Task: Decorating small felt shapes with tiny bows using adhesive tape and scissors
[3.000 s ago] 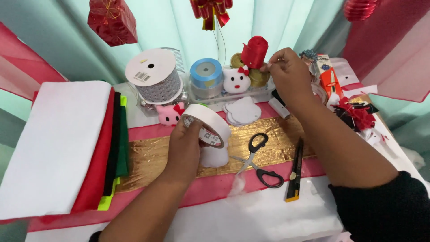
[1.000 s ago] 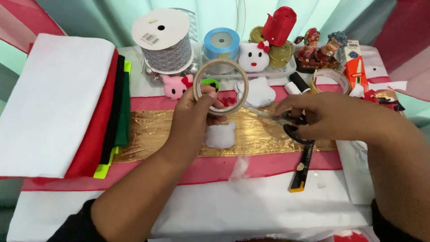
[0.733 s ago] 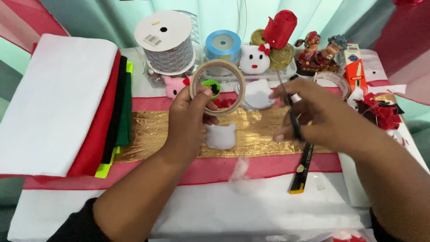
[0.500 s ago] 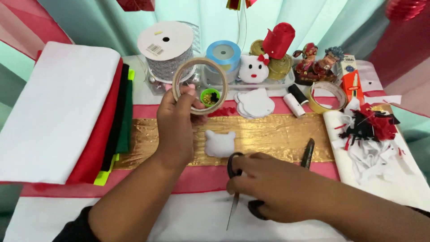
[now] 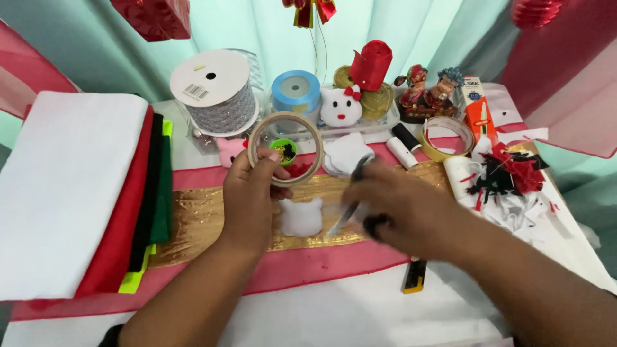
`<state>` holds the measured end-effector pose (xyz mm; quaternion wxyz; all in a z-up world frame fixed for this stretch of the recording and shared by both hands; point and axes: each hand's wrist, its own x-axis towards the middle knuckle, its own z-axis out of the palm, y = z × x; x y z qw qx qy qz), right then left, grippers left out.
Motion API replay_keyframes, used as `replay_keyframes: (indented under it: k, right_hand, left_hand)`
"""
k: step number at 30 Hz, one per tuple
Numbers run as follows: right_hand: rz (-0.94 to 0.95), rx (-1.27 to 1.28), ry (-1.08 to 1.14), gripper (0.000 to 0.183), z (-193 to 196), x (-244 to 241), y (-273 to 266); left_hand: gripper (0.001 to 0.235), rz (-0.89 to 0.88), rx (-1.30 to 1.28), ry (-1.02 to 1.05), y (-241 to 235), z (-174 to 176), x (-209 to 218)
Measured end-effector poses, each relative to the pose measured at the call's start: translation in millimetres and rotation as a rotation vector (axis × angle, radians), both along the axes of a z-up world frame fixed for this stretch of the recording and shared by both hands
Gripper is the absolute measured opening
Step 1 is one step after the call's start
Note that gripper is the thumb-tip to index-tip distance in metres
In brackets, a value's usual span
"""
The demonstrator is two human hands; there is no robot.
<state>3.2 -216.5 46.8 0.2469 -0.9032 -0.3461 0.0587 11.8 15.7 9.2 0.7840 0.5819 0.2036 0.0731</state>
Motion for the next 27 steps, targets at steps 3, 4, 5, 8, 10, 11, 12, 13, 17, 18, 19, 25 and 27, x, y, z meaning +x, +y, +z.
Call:
replay_keyframes:
  k: [3,4,5,8,10,11,12,13,17,18,19,25,27]
  right_hand:
    - [-0.386,0.195,-0.306,0.041,21,26,-34]
    - [-0.386,0.198,-0.304,0.041,18,37,-48]
    - [-0.479,0.166,-0.404,0.046,15,49,-63]
    - [-0.661,0.108,-0.432,0.052,18,67,-83]
    - [-0.753,0.084,-0.351,0.054,18,72,-85]
    - [-0.784,0.082,-0.299,0.05,17,75,-84]
    - [-0.809,0.08,-0.25,0.049,18,80,-82]
    - [-0.808,0.078,-0.251,0.049,9,83,-89]
    - [-0.768,0.138,-0.29,0.047,-9,97,-102]
    - [-0.765,0.138,-0.306,0.048,-12,98,-103]
    - [-0.759,0.136,-0.305,0.048,-9,93,-94]
    - [-0.791,0.476,0.107,0.041,14,76,-47]
    - [-0.772,0.512,0.265,0.035,10,79,-44]
  left_hand:
    - [0.011,-0.01,-0.028,-0.037,-2,-1,0]
    - [0.011,-0.01,-0.025,-0.036,-3,0,-2]
    - [0.01,-0.055,-0.011,-0.005,-3,1,-3]
    - [0.012,-0.147,0.008,0.027,-7,-1,-6]
    - [0.013,-0.198,0.015,0.037,-11,-1,-8]
    - [0.011,-0.202,0.024,0.075,-13,2,-9]
    - [0.009,-0.201,0.031,0.11,-14,5,-10]
    - [0.009,-0.201,0.029,0.11,-15,4,-11]
    - [0.006,-0.219,0.008,0.063,-11,7,-13]
    - [0.005,-0.231,0.009,0.061,-11,8,-14]
    - [0.005,-0.226,0.006,0.062,-10,9,-16]
    - [0.004,-0.221,-0.026,0.033,-10,6,-14]
    - [0.005,-0.226,0.006,0.047,-10,6,-15]
